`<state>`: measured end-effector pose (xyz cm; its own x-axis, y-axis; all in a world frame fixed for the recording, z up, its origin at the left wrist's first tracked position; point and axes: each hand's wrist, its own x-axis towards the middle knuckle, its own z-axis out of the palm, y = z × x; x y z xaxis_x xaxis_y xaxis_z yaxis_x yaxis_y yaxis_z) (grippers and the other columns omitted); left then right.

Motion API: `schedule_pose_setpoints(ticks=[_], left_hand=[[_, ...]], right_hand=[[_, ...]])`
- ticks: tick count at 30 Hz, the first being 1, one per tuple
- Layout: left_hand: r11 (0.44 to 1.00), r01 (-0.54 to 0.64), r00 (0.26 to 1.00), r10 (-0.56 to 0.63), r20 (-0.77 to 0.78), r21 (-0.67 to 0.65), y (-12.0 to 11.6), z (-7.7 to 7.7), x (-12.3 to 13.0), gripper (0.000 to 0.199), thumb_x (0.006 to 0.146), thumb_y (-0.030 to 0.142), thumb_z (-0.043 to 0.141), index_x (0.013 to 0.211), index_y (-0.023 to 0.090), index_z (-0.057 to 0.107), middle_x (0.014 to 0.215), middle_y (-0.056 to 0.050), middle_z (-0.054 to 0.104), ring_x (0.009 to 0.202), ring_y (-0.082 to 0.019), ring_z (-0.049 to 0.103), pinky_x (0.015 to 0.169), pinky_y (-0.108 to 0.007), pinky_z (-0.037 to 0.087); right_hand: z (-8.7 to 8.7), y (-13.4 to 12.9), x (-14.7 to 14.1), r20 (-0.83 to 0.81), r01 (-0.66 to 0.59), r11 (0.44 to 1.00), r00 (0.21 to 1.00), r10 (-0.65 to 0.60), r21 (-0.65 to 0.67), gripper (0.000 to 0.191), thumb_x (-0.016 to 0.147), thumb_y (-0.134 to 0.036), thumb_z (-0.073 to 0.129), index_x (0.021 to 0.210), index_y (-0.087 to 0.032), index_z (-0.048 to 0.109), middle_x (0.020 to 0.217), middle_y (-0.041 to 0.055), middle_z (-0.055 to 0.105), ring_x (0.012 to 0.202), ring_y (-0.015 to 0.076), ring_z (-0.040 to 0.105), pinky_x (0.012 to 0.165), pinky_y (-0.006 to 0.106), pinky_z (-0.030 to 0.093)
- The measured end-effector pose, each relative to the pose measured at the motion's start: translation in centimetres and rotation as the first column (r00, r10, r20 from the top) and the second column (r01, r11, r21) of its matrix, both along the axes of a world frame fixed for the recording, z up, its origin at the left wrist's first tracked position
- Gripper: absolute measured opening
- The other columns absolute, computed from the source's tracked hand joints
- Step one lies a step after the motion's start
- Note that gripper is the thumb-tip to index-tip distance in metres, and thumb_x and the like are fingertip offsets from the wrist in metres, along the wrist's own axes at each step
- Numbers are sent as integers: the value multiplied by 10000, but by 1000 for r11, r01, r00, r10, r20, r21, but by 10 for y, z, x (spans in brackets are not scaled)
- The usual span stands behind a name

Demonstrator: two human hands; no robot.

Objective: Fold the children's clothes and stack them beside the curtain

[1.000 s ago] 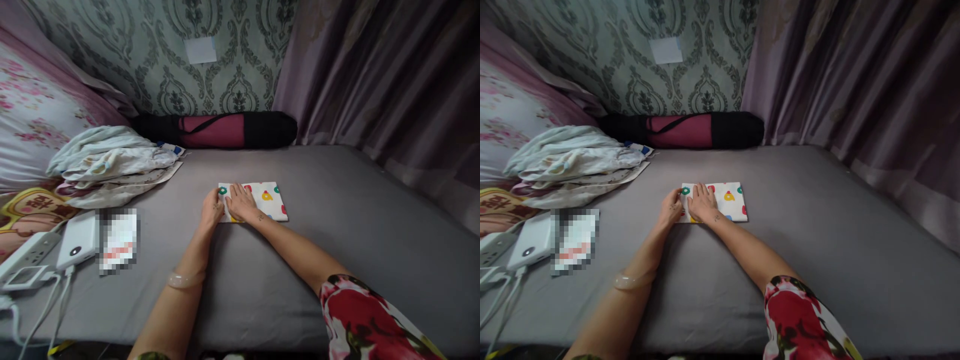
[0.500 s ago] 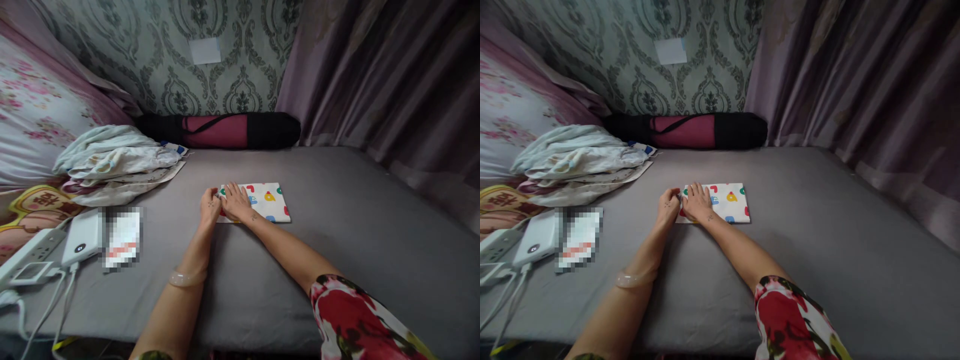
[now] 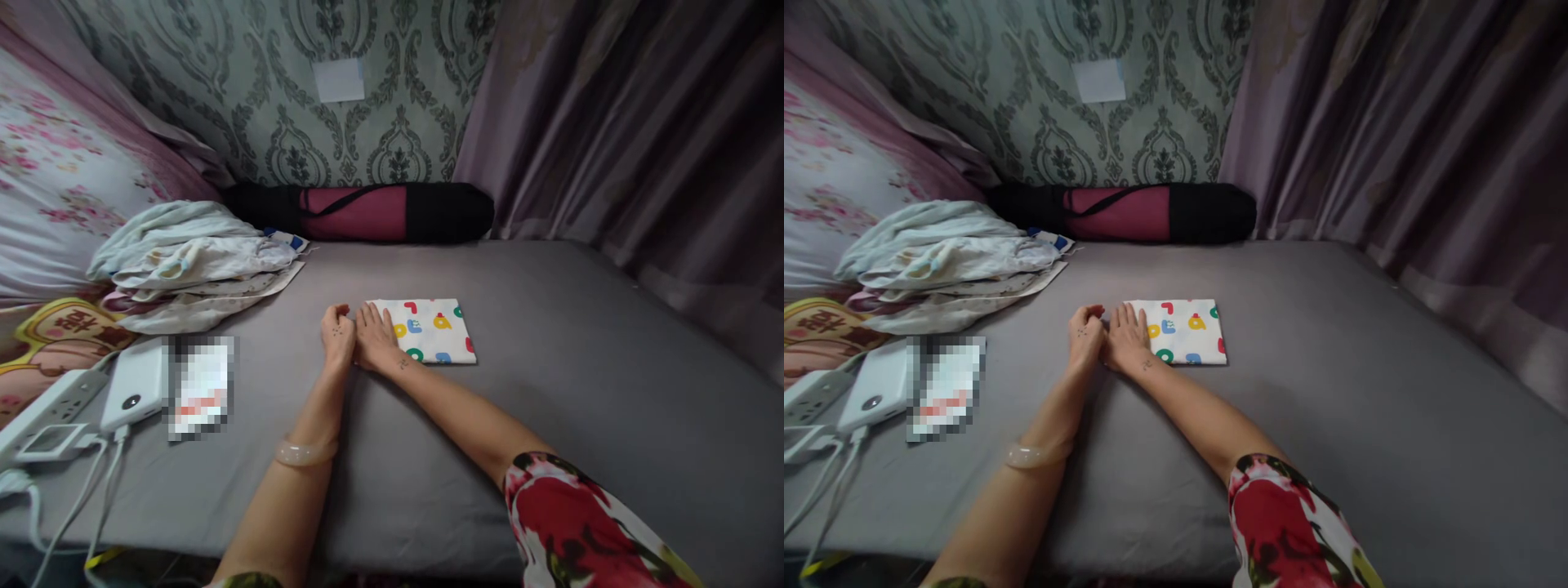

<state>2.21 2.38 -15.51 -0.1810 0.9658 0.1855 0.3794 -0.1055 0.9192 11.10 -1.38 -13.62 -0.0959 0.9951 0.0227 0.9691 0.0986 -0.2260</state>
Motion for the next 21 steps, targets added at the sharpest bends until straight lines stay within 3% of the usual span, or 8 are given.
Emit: schedule_pose_setpoints(ticks=[4,8,11,14,17,21], left_hand=[[1000,5,998,-4,-61,12,-2,2,1,363,780,167,373,1016,134,646,1082,-134,699,1055,-223,644,980,-376,493],[999,37,994,-34,-107,34,-4,5,4,353,801,155,372,1028,146,642,1084,-118,702,1054,-213,646,983,-369,496],[995,75,987,-65,-150,61,-7,8,7,361,810,139,374,1060,147,634,1103,-110,699,1069,-205,643,990,-359,490],[987,126,963,-98,-252,98,-11,13,13,367,842,134,370,1110,134,621,1150,-128,684,1100,-216,630,1002,-366,477],[962,238,897,-167,-410,130,-18,19,27,374,867,128,391,1180,103,594,1219,-164,652,1164,-237,598,1037,-379,445],[905,414,726,-264,-635,97,-27,32,52,412,871,105,427,1264,99,550,1387,-181,544,1353,-279,445,1121,-443,350]], right_hand=[[-9,-4,-4,20,-13,1000,1000,13,0,727,891,-302,442,1525,-8,239,1612,183,185,1498,288,89,1199,493,34],[-2,-5,1,-15,-46,999,999,45,-21,776,862,-318,512,1524,-17,242,1615,177,179,1498,288,91,1204,491,45],[8,-6,13,-106,-56,998,993,51,-38,669,945,-328,391,1534,-50,238,1618,146,193,1498,258,117,1204,454,95],[16,-12,38,-155,22,1000,988,-19,17,584,1003,-326,236,1519,-59,291,1603,141,245,1490,240,163,1200,434,112],[18,-21,69,-116,104,993,988,-98,48,574,999,-320,265,1496,-44,338,1585,164,283,1481,256,191,1198,452,96],[17,-32,97,-85,148,988,986,-143,49,564,995,-307,278,1496,-57,346,1585,153,288,1479,268,194,1192,494,95]])
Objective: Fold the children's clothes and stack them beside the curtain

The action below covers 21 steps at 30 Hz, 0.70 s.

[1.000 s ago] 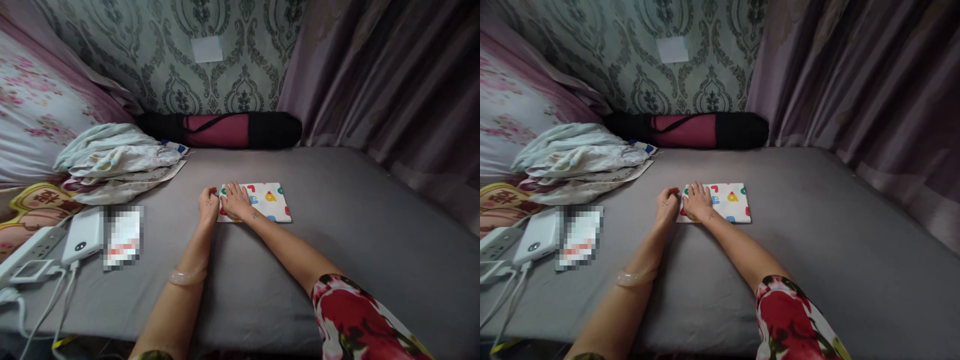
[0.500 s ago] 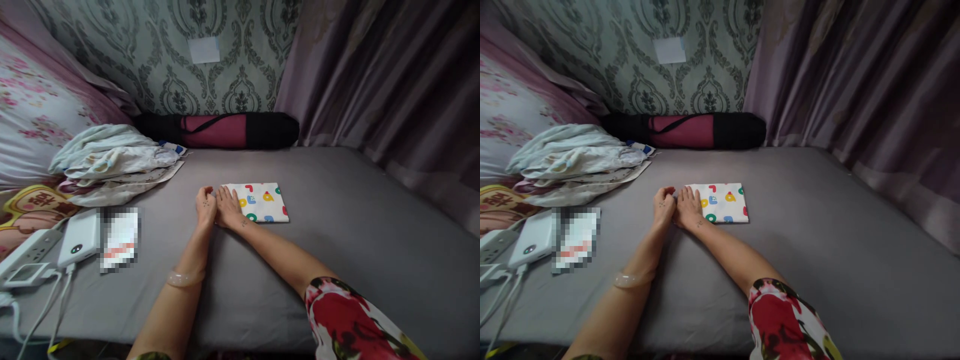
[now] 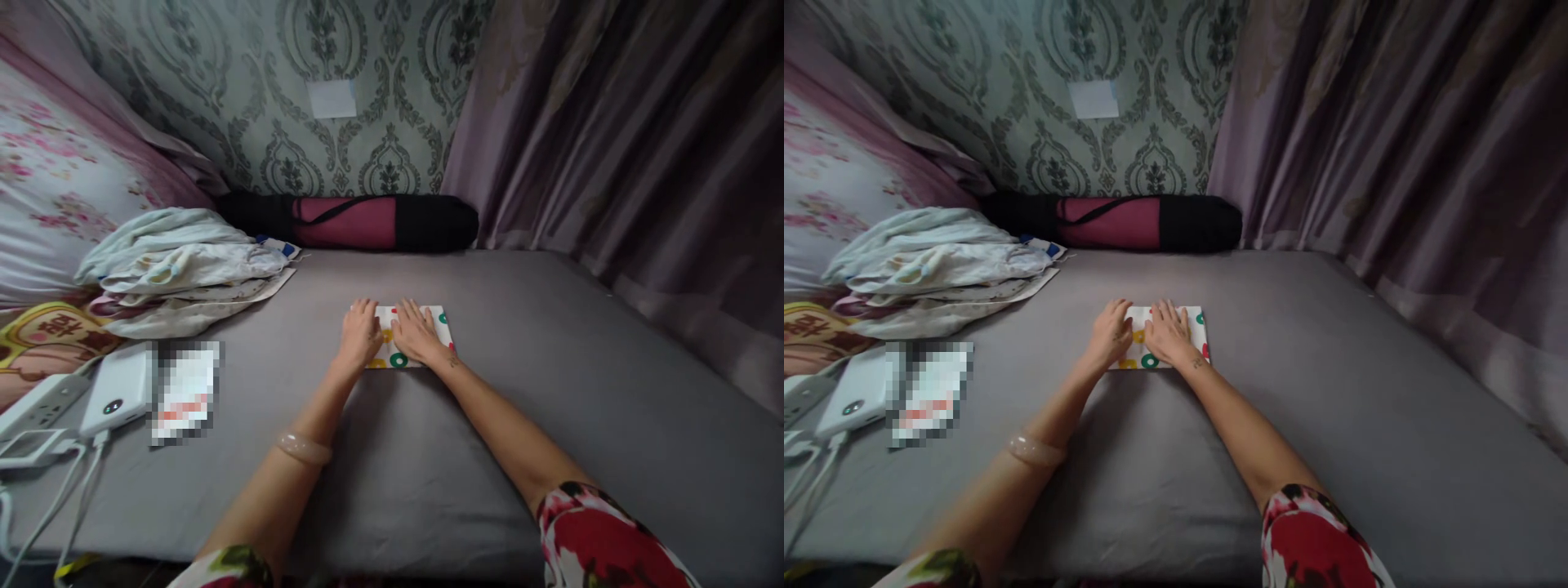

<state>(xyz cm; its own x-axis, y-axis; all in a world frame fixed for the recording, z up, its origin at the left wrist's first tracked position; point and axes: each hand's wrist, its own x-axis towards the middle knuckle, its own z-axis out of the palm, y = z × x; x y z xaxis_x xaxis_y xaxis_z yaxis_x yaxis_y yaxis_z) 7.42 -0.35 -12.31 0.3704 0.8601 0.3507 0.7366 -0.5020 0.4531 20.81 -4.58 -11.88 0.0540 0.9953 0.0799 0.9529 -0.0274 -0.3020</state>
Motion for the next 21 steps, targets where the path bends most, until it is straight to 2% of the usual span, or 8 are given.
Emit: schedule_pose_setpoints(ticks=[3,6,10,13,17,21], left_hand=[[999,32,988,-31,-148,2,-7,8,14,412,904,167,443,1306,127,525,1470,-175,468,1434,-326,320,1139,-534,288],[1000,27,972,-29,-233,-12,-11,7,19,428,938,194,393,1347,125,499,1497,-172,441,1451,-331,286,1158,-551,239],[1000,20,961,-16,-275,11,-9,-5,17,457,964,211,329,1381,104,483,1502,-173,436,1462,-323,263,1185,-535,179],[999,27,963,-16,-270,39,-4,-17,14,468,977,279,331,1399,143,484,1513,-146,430,1470,-310,247,1194,-528,157],[999,26,952,-37,-303,-41,4,-31,13,485,980,322,333,1417,176,483,1519,-125,427,1456,-315,284,1186,-530,188],[998,26,944,-42,-326,-51,6,-34,12,502,988,339,311,1427,160,473,1525,-135,415,1453,-324,286,1183,-532,191]], right_hand=[[-2,-3,4,12,-8,1000,1000,8,15,558,998,-305,262,1504,-82,339,1594,133,273,1484,255,179,1190,508,94],[-4,-4,3,31,-28,999,999,27,39,552,997,-287,241,1501,-92,353,1595,120,276,1484,243,182,1193,506,80],[-9,-3,3,48,-41,995,998,36,91,566,982,-287,262,1496,-72,360,1590,123,286,1482,246,186,1196,500,70],[-16,0,5,55,-39,997,998,35,73,573,975,-284,269,1500,-71,353,1586,123,294,1476,251,203,1196,493,74],[-26,2,5,57,-34,999,998,32,35,567,977,-285,268,1495,-74,367,1574,129,323,1459,257,251,1193,484,92],[-25,1,5,54,-35,999,998,33,40,561,980,-285,270,1491,-77,375,1570,130,330,1457,259,257,1193,483,93]])
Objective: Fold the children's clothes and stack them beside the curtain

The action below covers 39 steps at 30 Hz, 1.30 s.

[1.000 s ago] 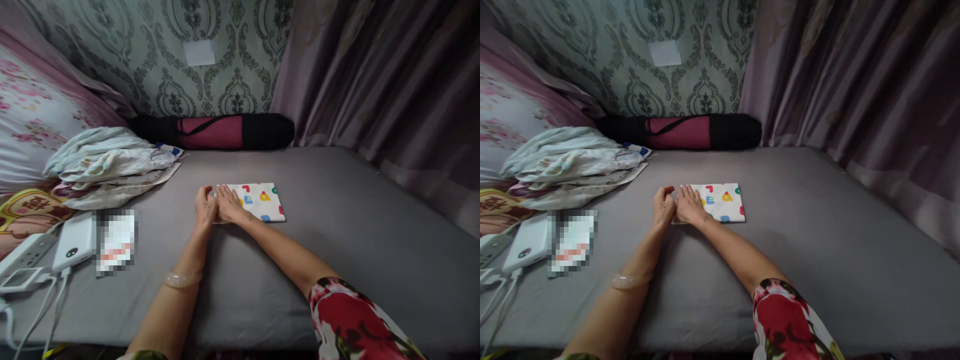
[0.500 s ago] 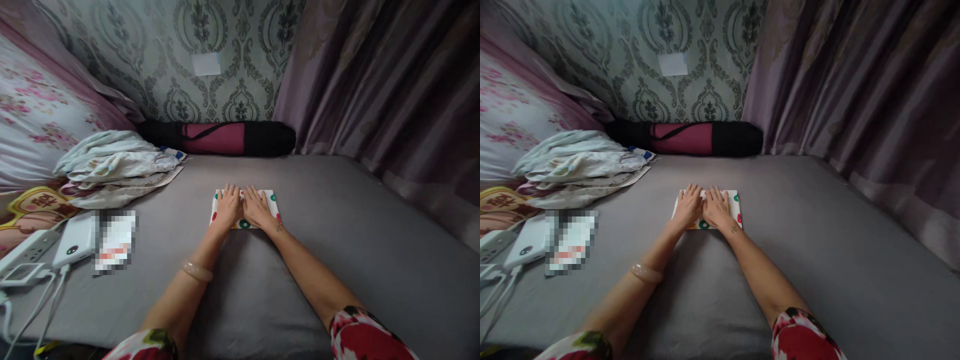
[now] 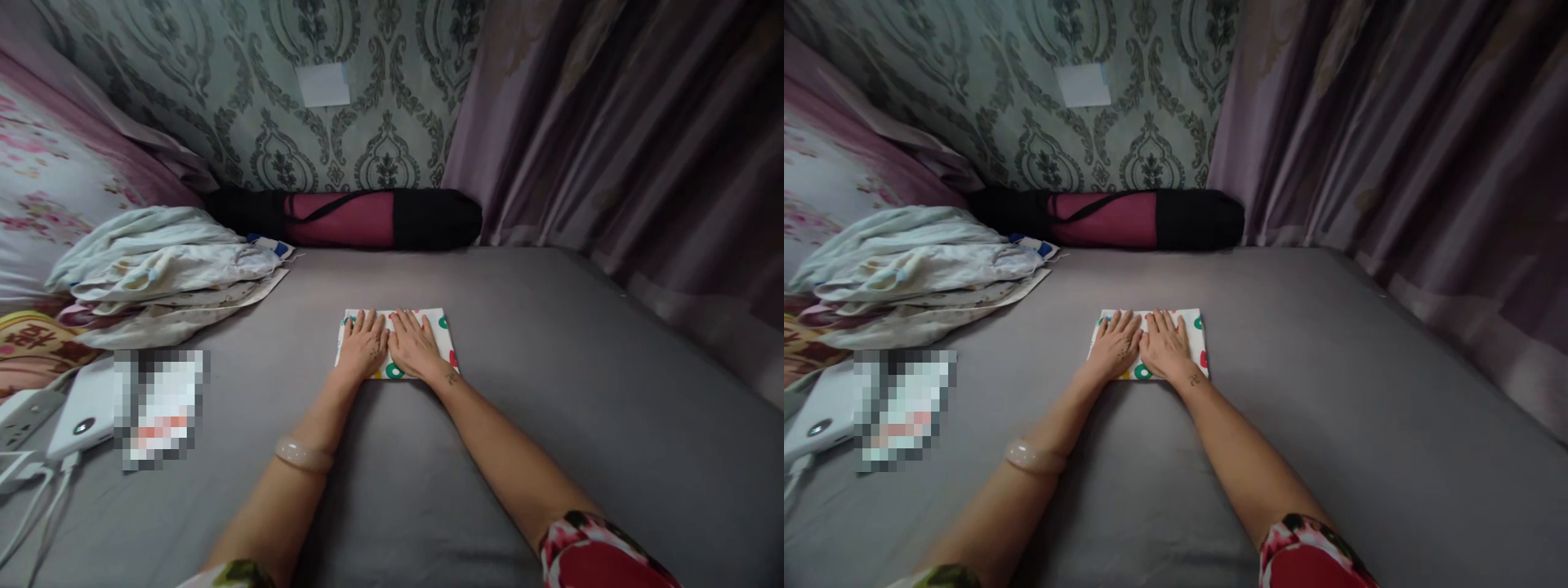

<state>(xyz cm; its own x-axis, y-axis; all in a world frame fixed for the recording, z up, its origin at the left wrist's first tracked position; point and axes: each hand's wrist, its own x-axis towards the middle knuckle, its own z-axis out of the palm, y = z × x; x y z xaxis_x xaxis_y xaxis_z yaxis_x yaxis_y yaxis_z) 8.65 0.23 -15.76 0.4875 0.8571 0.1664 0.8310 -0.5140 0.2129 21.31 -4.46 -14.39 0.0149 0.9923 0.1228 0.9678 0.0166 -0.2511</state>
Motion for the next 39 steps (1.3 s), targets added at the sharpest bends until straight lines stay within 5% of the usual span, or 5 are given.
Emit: schedule_pose_setpoints(ticks=[7,22,27,34,39], left_hand=[[995,-51,998,46,51,87,-6,8,-2,492,991,359,320,1411,163,483,1527,-149,408,1465,-303,266,1191,-516,170],[991,-128,990,125,59,47,-4,1,-7,569,988,407,296,1446,94,424,1551,-201,341,1474,-331,229,1192,-537,139],[988,-147,989,148,21,-41,-4,1,-8,582,982,426,302,1454,101,404,1540,-207,360,1462,-332,261,1183,-529,187],[977,-208,976,210,-57,36,-7,11,-10,619,1000,410,204,1475,47,365,1562,-185,327,1473,-307,240,1199,-503,176],[969,-232,965,219,-147,-79,-4,13,-15,658,996,434,183,1510,39,294,1571,-168,312,1470,-314,244,1193,-507,204]], right_hand=[[4,-2,5,-12,78,996,997,-78,42,570,993,-312,254,1499,-68,351,1587,150,282,1481,260,192,1193,498,82],[-1,-2,16,-7,187,982,982,-187,27,605,1004,-366,238,1492,-23,340,1584,185,270,1479,293,183,1189,505,91],[-5,-2,20,-7,238,971,971,-238,-20,616,1003,-373,246,1497,-13,322,1580,190,278,1470,302,209,1185,491,117],[-1,-2,29,-11,312,950,950,-312,-8,612,1006,-359,239,1488,9,322,1575,202,283,1469,304,206,1184,489,118],[-5,-3,40,-1,350,934,936,-351,-72,614,1007,-352,236,1495,15,300,1575,203,282,1461,315,219,1175,491,149]])
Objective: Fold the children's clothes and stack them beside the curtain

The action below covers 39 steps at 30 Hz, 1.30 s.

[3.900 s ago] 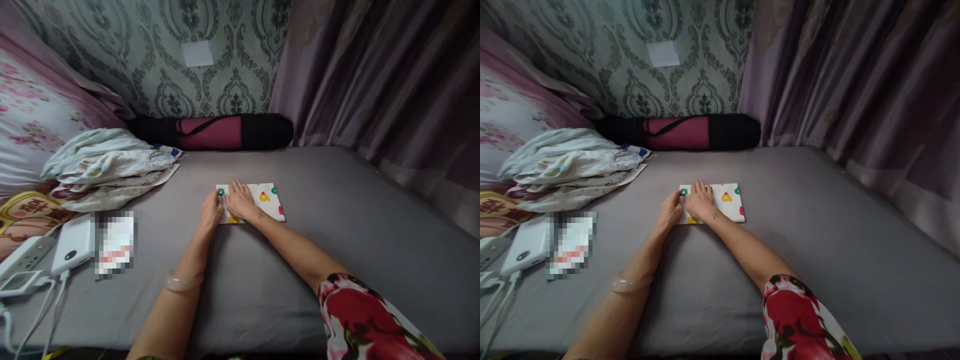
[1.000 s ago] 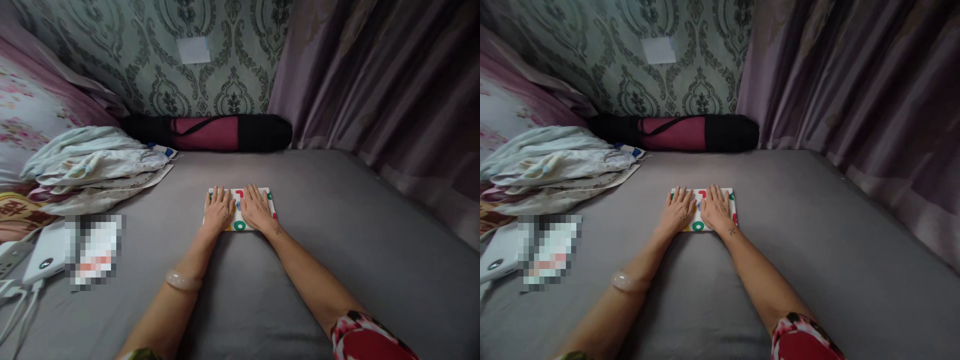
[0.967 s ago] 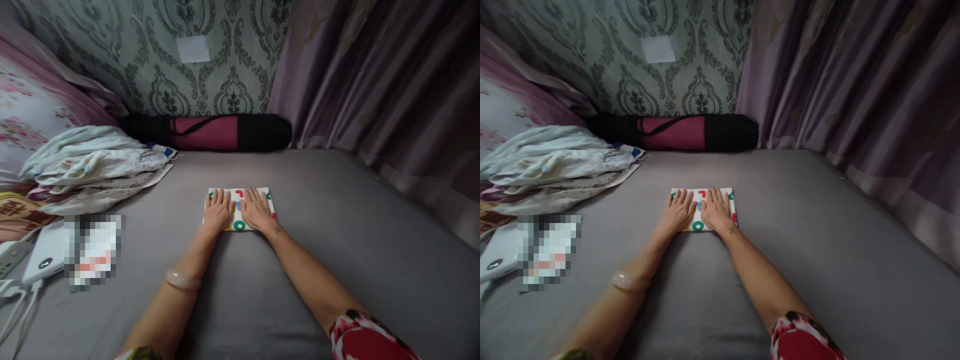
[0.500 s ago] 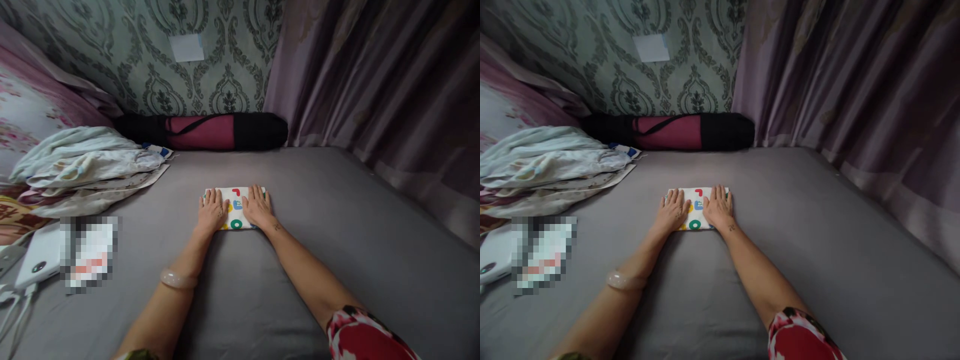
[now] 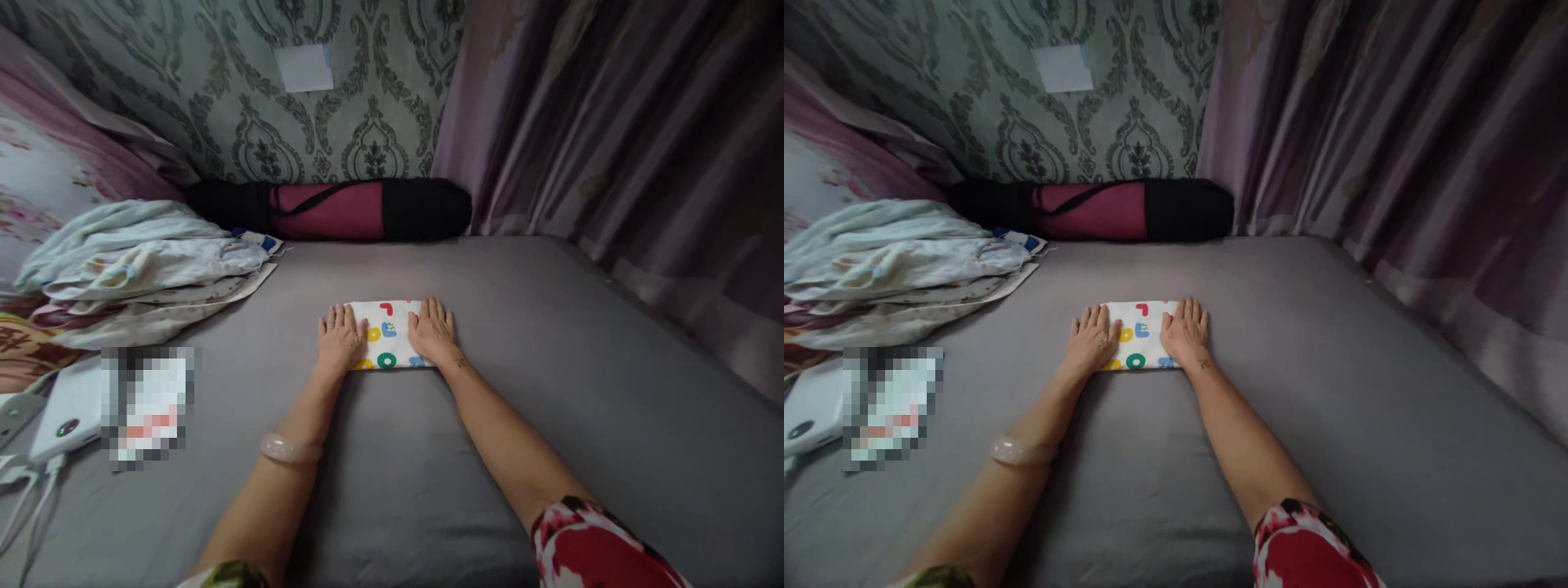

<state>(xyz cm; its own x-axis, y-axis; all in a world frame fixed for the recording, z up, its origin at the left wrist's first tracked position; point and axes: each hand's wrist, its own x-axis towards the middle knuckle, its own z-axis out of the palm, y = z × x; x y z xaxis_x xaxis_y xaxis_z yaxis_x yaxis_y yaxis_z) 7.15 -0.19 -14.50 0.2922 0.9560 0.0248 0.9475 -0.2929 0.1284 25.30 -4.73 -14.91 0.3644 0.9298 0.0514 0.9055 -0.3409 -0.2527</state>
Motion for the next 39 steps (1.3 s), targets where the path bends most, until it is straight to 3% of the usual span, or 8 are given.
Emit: schedule_pose_setpoints(ticks=[4,9,15,19,25,28,35,39], left_hand=[[999,-15,1000,15,7,31,-3,4,0,637,996,428,193,1496,60,337,1563,-170,330,1471,-319,241,1188,-540,196],[975,60,998,-66,22,213,-26,13,16,620,1008,398,180,1450,32,413,1540,-186,367,1481,-301,218,1210,-521,119],[992,118,993,-118,3,39,-43,4,31,580,1015,357,191,1484,69,372,1567,-152,319,1474,-288,240,1201,-488,190],[992,126,992,-126,2,23,-41,4,30,583,1012,351,201,1483,50,366,1569,-158,315,1475,-299,235,1199,-503,184],[976,84,993,-98,59,201,-29,6,23,539,994,303,247,1455,78,415,1544,-149,376,1467,-273,267,1203,-469,194],[985,97,994,-102,25,142,-25,1,18,523,991,311,271,1427,83,449,1513,-164,423,1436,-301,331,1175,-488,251],[972,117,991,-127,37,204,-17,6,19,514,994,308,262,1419,88,451,1526,-144,411,1453,-287,293,1193,-476,217],[972,198,980,-200,4,125,-9,5,19,513,1001,308,241,1435,126,442,1534,-112,407,1446,-287,310,1187,-510,223]], right_hand=[[3,-1,0,5,3,1000,1000,-3,-5,606,1007,-353,240,1493,4,311,1574,206,284,1458,314,229,1172,489,154],[12,-7,-20,51,-62,994,997,57,94,602,1002,-346,240,1484,3,333,1574,204,285,1470,308,196,1179,516,113],[4,-11,-42,8,-134,990,991,133,53,580,988,-303,258,1492,-29,339,1590,158,268,1477,283,188,1184,523,106],[4,-11,-41,-9,-127,991,992,127,48,579,986,-300,269,1493,-29,341,1590,159,269,1478,283,186,1185,524,104],[10,-12,-46,22,-233,965,972,233,119,578,987,-293,270,1512,-58,320,1601,149,242,1486,268,167,1194,495,91],[9,-11,-49,-12,-328,943,944,329,58,576,986,-297,269,1515,-74,321,1593,126,277,1474,250,214,1199,469,105],[13,-3,-44,12,-346,935,938,346,78,552,990,-286,267,1494,-86,369,1579,122,313,1472,253,218,1199,480,91],[15,0,-42,5,-382,924,924,382,34,549,997,-282,257,1496,-79,362,1581,114,311,1466,244,237,1203,465,85]])
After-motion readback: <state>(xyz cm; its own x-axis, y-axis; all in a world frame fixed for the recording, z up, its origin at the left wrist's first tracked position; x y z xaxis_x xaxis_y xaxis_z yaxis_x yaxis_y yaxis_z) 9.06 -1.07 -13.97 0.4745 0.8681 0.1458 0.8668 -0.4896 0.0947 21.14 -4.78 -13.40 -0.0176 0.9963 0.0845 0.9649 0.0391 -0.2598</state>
